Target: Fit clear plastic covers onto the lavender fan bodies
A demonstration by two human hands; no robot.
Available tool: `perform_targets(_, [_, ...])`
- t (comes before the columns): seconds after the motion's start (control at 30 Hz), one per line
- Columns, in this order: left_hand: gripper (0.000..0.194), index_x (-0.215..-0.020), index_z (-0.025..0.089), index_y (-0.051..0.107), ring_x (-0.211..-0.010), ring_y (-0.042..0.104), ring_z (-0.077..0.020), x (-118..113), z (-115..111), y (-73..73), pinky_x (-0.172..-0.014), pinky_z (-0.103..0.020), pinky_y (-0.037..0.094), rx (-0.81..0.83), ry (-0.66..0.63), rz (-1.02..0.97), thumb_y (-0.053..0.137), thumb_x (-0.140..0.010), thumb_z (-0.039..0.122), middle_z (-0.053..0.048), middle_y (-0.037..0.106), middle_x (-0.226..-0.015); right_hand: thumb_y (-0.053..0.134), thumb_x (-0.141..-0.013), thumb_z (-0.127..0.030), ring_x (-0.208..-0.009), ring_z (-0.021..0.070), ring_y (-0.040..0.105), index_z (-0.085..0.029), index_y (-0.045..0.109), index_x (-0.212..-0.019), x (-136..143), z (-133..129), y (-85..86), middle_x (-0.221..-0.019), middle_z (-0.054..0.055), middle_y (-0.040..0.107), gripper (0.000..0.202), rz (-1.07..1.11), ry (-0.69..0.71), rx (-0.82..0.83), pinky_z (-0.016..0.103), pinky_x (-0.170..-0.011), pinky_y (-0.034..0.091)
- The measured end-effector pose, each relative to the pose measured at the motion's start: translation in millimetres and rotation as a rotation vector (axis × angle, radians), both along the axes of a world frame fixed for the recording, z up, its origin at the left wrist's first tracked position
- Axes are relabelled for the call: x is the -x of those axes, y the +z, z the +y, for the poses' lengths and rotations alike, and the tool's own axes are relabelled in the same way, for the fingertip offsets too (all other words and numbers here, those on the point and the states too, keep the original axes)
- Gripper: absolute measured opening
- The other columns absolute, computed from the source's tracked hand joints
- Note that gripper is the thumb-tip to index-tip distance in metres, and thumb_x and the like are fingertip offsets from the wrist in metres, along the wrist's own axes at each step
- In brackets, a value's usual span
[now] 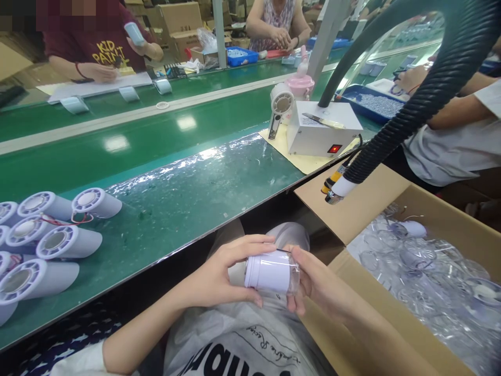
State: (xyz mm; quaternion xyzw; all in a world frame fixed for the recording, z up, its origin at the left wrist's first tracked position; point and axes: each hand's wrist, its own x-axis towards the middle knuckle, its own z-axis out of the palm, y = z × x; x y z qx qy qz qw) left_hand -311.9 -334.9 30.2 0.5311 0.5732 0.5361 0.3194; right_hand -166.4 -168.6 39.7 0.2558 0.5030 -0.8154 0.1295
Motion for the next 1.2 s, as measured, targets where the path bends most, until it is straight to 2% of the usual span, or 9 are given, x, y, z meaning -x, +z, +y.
perform_targets(0.2, [0.066, -0.131, 0.035, 0.053, -0.128, 0.049, -0.0267, -2.6, -1.0, 2.8, -0.107, -0.042, 0.042, 0.029, 0.002, 0.021, 0.081, -0.072, 0.022, -0.006, 0.054, -0.136, 0.032, -0.082, -0.083, -0.034, 0.0042, 0.05, -0.012, 0.062, -0.068, 1.6, -2.3, 2.6, -0.055, 0.005, 0.063, 0.078, -0.085, 0.133, 0.078, 0.012, -0.036, 0.037])
perform_targets(0.3, [0.059, -0.129, 0.032, 0.053, -0.121, 0.053, -0.0254, -7.6, -3.0, 9.2, -0.098, -0.037, 0.05, 0.131, 0.044, -0.114, 0.077, -0.076, 0.026, -0.007, 0.053, -0.133, 0.021, -0.082, -0.086, -0.036, 0.0075, 0.051, -0.011, 0.065, -0.087, -2.8, -1.6, -4.3, -0.059, 0.006, 0.063, 0.087, 0.006, 0.151, 0.012, 0.015, -0.035, 0.039])
perform_targets(0.43, [0.059, -0.132, 0.033, 0.049, -0.106, 0.06, -0.0205, -13.1, -5.2, 14.0, -0.089, -0.032, 0.053, 0.242, 0.08, -0.299, 0.074, -0.079, 0.031, -0.006, 0.055, -0.127, 0.059, -0.083, -0.068, -0.101, 0.0273, 0.066, -0.023, 0.042, -0.138, -14.3, 4.9, -17.9, -0.122, 0.015, 0.062, 0.073, 0.439, 0.043, -0.556, 0.037, -0.078, 0.059])
perform_targets(0.5, [0.058, -0.132, 0.034, 0.049, -0.106, 0.06, -0.0206, -14.1, -5.2, 13.8, -0.088, -0.032, 0.054, 0.257, 0.074, -0.349, 0.073, -0.08, 0.033, -0.005, 0.056, -0.127, 0.071, -0.086, -0.034, -0.131, 0.0303, 0.047, -0.036, 0.035, -0.144, -19.2, 9.8, -22.0, -0.148, 0.009, 0.043, 0.068, 0.716, 0.057, -0.927, 0.048, -0.104, 0.045])
perform_targets(0.57, [0.057, -0.133, 0.034, 0.049, -0.105, 0.061, -0.0217, -13.9, -4.6, 13.4, -0.086, -0.032, 0.054, 0.267, 0.061, -0.366, 0.072, -0.08, 0.037, -0.006, 0.057, -0.126, 0.063, -0.088, -0.011, -0.135, 0.0283, 0.043, -0.041, 0.041, -0.14, -21.9, 13.1, -22.6, -0.152, 0.004, 0.039, 0.064, 0.888, 0.123, -1.121, 0.05, -0.109, 0.04])
perform_targets(0.63, [0.065, -0.135, 0.034, 0.048, -0.108, 0.061, -0.024, -13.1, -4.1, 13.4, -0.087, -0.034, 0.054, 0.277, 0.051, -0.347, 0.075, -0.077, 0.04, -0.006, 0.056, -0.129, 0.062, -0.088, -0.009, -0.132, 0.0273, 0.047, -0.04, 0.046, -0.138, -22.6, 13.6, -20.4, -0.148, 0.003, 0.045, 0.061, 0.848, 0.138, -1.087, 0.046, -0.107, 0.043])
perform_targets(0.83, [0.071, -0.14, 0.043, 0.043, -0.133, 0.047, -0.0265, -11.6, -9.2, 11.9, -0.107, -0.041, 0.045, 0.272, -0.028, -0.32, 0.075, -0.078, 0.03, -0.003, 0.044, -0.148, 0.074, -0.083, -0.037, -0.102, 0.025, 0.068, -0.036, 0.053, -0.133, -22.5, 5.3, -14.4, -0.12, 0.004, 0.067, 0.054, 0.519, 0.046, -0.423, 0.036, -0.085, 0.059])
perform_targets(1.03, [0.078, -0.139, 0.038, 0.046, -0.131, 0.051, -0.0275, -5.9, -6.5, 4.2, -0.108, -0.044, 0.045, 0.238, -0.039, -0.402, 0.08, -0.072, 0.018, -0.007, 0.042, -0.151, 0.077, -0.082, -0.026, -0.122, 0.027, 0.057, -0.038, 0.056, -0.129, -28.8, 4.9, -27.2, -0.141, 0.005, 0.053, 0.053, 0.6, 0.004, -0.643, 0.039, -0.095, 0.055])
perform_targets(1.2, [0.078, -0.139, 0.027, 0.05, -0.131, 0.051, -0.03, 8.4, 31.2, -10.2, -0.111, -0.049, 0.041, 0.144, -0.107, -0.325, 0.082, -0.069, 0.015, -0.014, 0.048, -0.147, 0.077, -0.082, -0.028, -0.132, 0.0286, 0.048, -0.031, 0.058, -0.123, -26.9, 20.2, -54.5, -0.141, 0.011, 0.053, 0.045, 0.64, -0.164, -0.68, 0.045, -0.1, 0.051])
